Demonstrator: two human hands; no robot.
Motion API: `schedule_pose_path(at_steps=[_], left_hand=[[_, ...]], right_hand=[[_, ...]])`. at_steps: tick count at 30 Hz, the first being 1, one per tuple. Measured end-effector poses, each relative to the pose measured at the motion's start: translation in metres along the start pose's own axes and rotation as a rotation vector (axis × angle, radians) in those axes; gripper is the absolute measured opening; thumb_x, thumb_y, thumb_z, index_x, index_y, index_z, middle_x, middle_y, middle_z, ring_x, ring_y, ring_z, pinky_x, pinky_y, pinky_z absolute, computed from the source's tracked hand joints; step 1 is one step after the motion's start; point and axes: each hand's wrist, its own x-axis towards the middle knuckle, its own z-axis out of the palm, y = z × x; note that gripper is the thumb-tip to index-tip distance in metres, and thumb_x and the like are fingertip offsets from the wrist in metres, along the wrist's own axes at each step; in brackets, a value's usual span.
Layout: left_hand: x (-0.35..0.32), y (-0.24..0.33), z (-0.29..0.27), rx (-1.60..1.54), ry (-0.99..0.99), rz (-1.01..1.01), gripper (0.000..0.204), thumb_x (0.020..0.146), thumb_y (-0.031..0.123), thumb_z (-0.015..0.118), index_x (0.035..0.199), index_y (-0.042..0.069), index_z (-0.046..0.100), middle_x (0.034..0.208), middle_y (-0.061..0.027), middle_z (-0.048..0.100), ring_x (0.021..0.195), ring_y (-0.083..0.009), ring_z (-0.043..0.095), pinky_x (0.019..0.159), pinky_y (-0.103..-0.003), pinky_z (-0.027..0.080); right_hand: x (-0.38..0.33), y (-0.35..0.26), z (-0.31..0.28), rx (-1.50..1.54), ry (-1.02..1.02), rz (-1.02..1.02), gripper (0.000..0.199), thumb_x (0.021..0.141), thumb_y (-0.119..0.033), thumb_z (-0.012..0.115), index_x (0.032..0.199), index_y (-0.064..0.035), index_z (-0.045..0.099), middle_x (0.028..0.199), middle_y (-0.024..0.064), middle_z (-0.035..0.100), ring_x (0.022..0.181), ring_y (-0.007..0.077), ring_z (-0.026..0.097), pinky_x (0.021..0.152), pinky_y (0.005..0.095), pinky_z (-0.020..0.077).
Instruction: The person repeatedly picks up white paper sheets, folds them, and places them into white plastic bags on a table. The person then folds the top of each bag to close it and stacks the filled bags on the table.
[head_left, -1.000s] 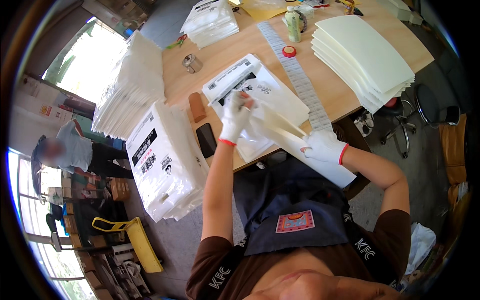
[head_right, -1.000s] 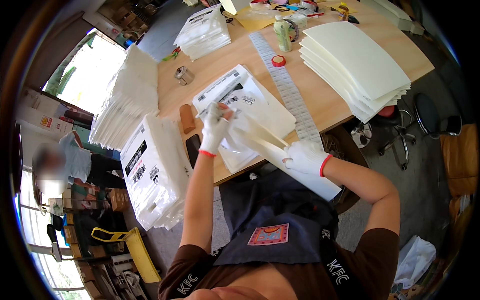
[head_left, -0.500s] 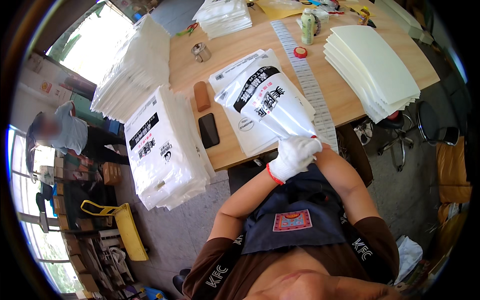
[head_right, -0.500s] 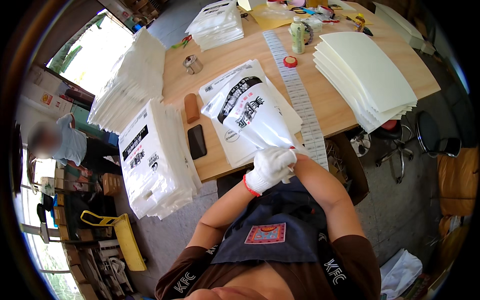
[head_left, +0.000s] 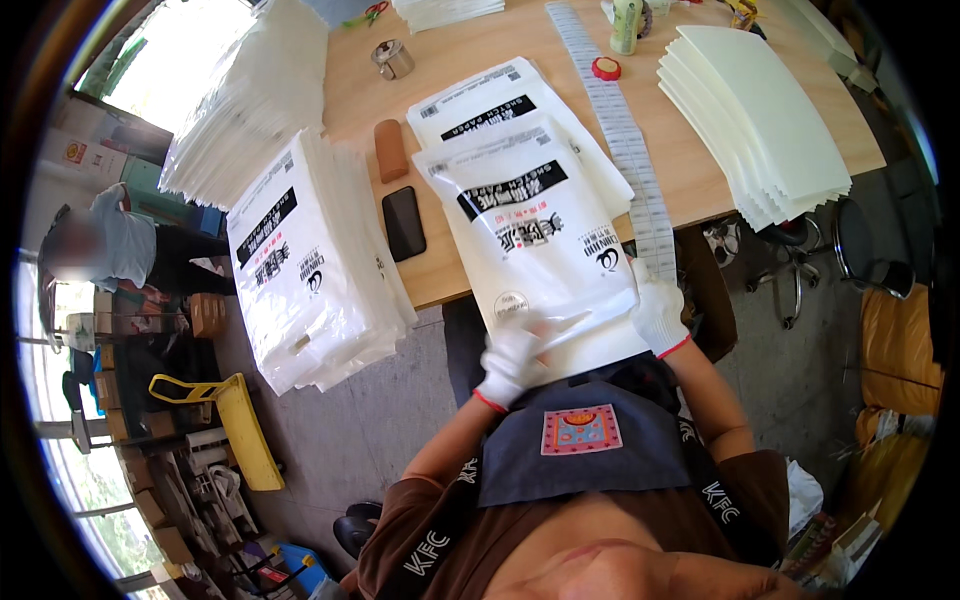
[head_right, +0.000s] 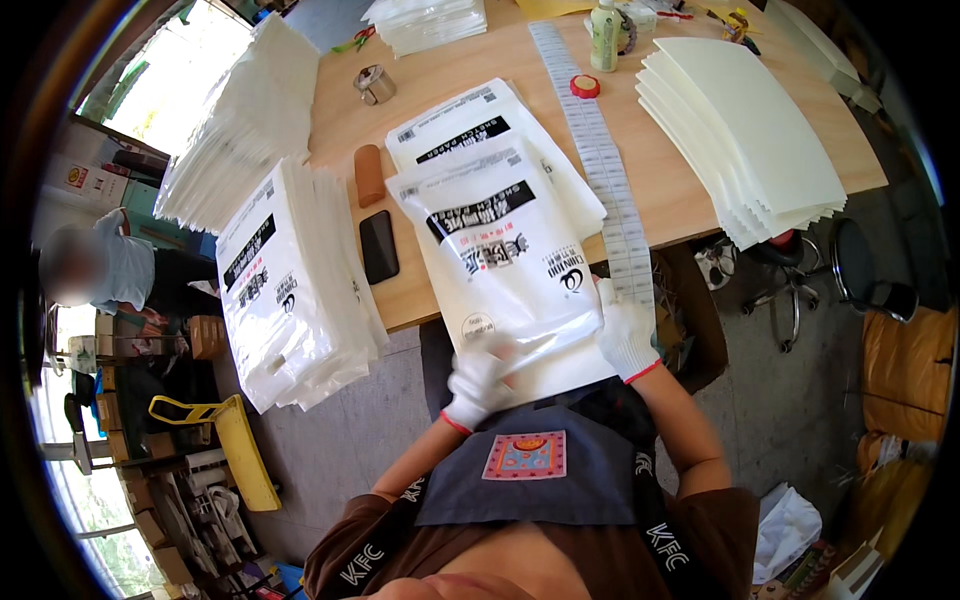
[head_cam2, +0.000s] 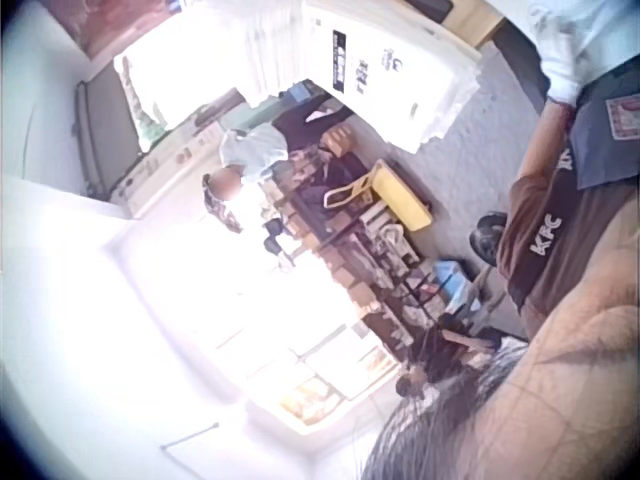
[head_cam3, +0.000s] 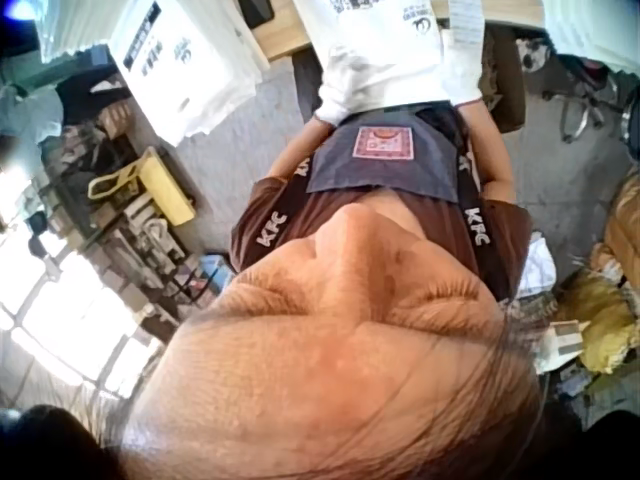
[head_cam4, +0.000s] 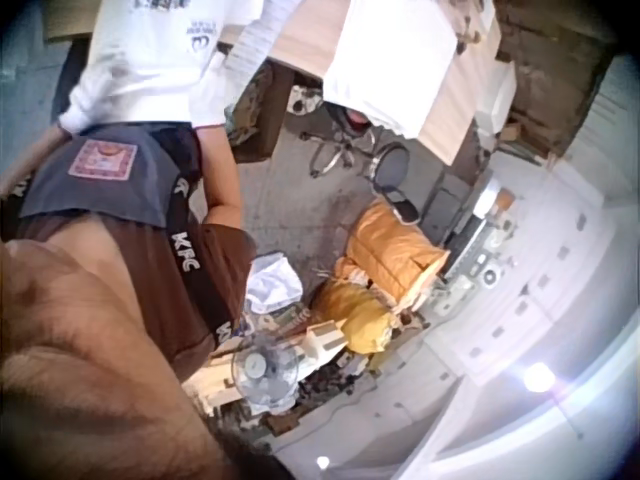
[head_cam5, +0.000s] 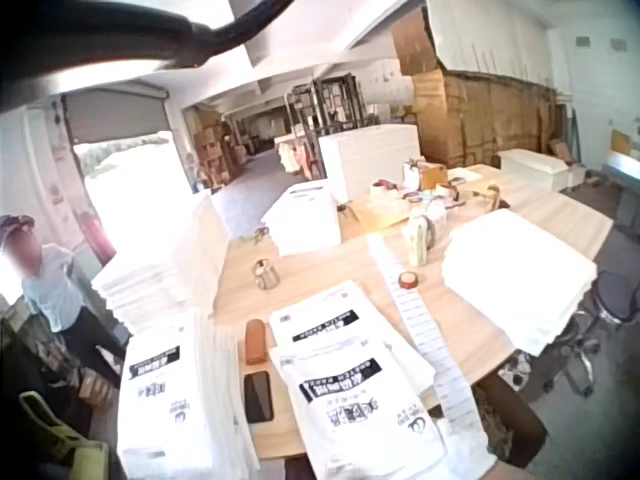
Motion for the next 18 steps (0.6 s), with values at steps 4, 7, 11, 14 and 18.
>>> schedule_pose_path(at_steps=[4,7,11,14,18], left_hand=[[-0.052,-0.035,-0.01,-0.075,0.358,-0.728,0.014,0.074,-0.002,0.062,0.078,0.005,0.05,0.075,-0.0042,0.05,0.066,-0.0144,0.047,0.063,-0.025,0.041],[-0.081,-0.008,-0.006,-0.589,0.568,-0.882,0.012,0.082,0.004,0.062,0.08,0.005,0.05,0.075,-0.0005,0.05,0.069,-0.0089,0.047,0.065,-0.024,0.04],[-0.117,0.046,-0.045,-0.838,0.35,-0.946,0.009,0.082,-0.002,0.06,0.083,0.003,0.052,0.079,-0.0003,0.054,0.072,-0.0068,0.05,0.066,-0.021,0.041],[-0.151,0.05,-0.065,-0.918,0.052,-0.968,0.014,0.078,-0.005,0.064,0.087,0.001,0.055,0.08,-0.0005,0.056,0.071,-0.0064,0.052,0.063,-0.021,0.041],[-0.118,0.056,-0.085,-0.515,-0.137,-0.678,0.011,0.08,0.002,0.068,0.077,0.003,0.058,0.072,-0.0033,0.056,0.062,-0.0099,0.052,0.055,-0.023,0.04]], right_hand=[[-0.007,-0.009,-0.007,-0.197,-0.154,-0.094,0.03,0.075,-0.021,0.058,0.1,-0.0065,0.052,0.069,0.0117,0.064,0.058,0.0281,0.064,0.05,0.0424,0.048],[-0.032,-0.003,-0.027,-0.184,-0.217,-0.091,0.02,0.075,-0.025,0.058,0.082,-0.0068,0.056,0.057,0.0102,0.061,0.049,0.0271,0.062,0.046,0.043,0.047],[-0.085,0.005,-0.048,-0.243,-0.283,-0.261,0.021,0.074,-0.027,0.057,0.066,-0.0077,0.058,0.051,0.0095,0.059,0.044,0.0264,0.06,0.043,0.0421,0.0452],[-0.102,-0.003,-0.073,-0.275,-0.448,-0.285,0.022,0.075,-0.027,0.057,0.066,-0.0073,0.061,0.052,0.0091,0.06,0.044,0.0254,0.06,0.044,0.0412,0.045],[-0.115,-0.006,-0.061,-0.318,-0.448,-0.344,0.026,0.074,-0.032,0.06,0.06,-0.0104,0.062,0.051,0.0082,0.06,0.043,0.023,0.059,0.044,0.0406,0.0434]])
